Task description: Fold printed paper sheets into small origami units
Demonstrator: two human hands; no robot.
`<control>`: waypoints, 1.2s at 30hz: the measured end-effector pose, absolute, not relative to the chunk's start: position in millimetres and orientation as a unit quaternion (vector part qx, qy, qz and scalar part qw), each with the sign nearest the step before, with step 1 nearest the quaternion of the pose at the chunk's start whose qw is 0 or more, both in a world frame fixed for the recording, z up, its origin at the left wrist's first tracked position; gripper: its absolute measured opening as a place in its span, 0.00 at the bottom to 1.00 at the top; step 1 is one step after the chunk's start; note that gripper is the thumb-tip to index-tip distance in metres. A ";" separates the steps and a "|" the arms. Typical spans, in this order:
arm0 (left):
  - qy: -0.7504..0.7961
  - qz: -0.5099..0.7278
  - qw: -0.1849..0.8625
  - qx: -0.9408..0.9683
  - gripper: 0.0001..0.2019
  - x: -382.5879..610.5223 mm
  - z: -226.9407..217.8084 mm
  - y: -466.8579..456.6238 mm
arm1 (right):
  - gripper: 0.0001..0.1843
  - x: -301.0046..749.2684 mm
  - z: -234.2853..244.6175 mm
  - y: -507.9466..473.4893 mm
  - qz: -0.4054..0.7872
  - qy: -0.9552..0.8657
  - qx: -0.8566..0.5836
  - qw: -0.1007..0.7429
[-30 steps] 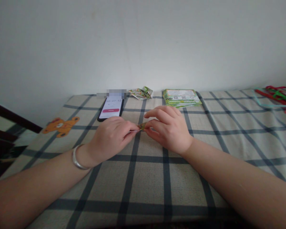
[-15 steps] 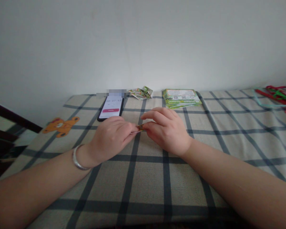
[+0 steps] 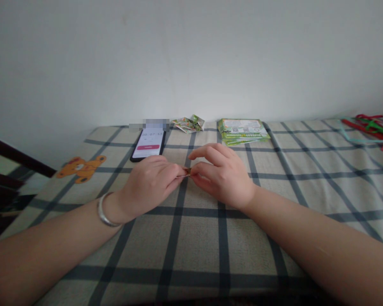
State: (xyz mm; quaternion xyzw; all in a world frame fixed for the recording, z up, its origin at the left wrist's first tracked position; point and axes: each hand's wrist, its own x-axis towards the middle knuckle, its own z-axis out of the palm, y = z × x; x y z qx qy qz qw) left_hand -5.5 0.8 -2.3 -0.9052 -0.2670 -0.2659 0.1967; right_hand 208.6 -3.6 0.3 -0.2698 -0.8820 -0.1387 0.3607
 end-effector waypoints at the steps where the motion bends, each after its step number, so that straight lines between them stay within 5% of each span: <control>1: -0.271 -0.266 0.193 -0.905 0.09 -5.3 -2.1 0.7 | 0.02 208.5 0.3 -3.4 -0.139 -0.881 -0.273 0.360; 20: -0.291 -0.287 0.164 -0.898 0.13 -5.8 -2.1 1.8 | 0.03 216.9 0.5 0.2 -0.171 -0.869 -0.294 0.361; 29: -0.300 -0.293 0.148 -0.896 0.09 -5.9 -4.7 2.3 | 0.09 211.0 -0.4 -2.2 -0.068 -0.851 -0.332 0.400; 36: -0.291 -0.307 0.127 -0.897 0.06 -5.3 -5.2 2.0 | 0.03 207.2 -0.4 -0.9 -0.054 -0.869 -0.359 0.336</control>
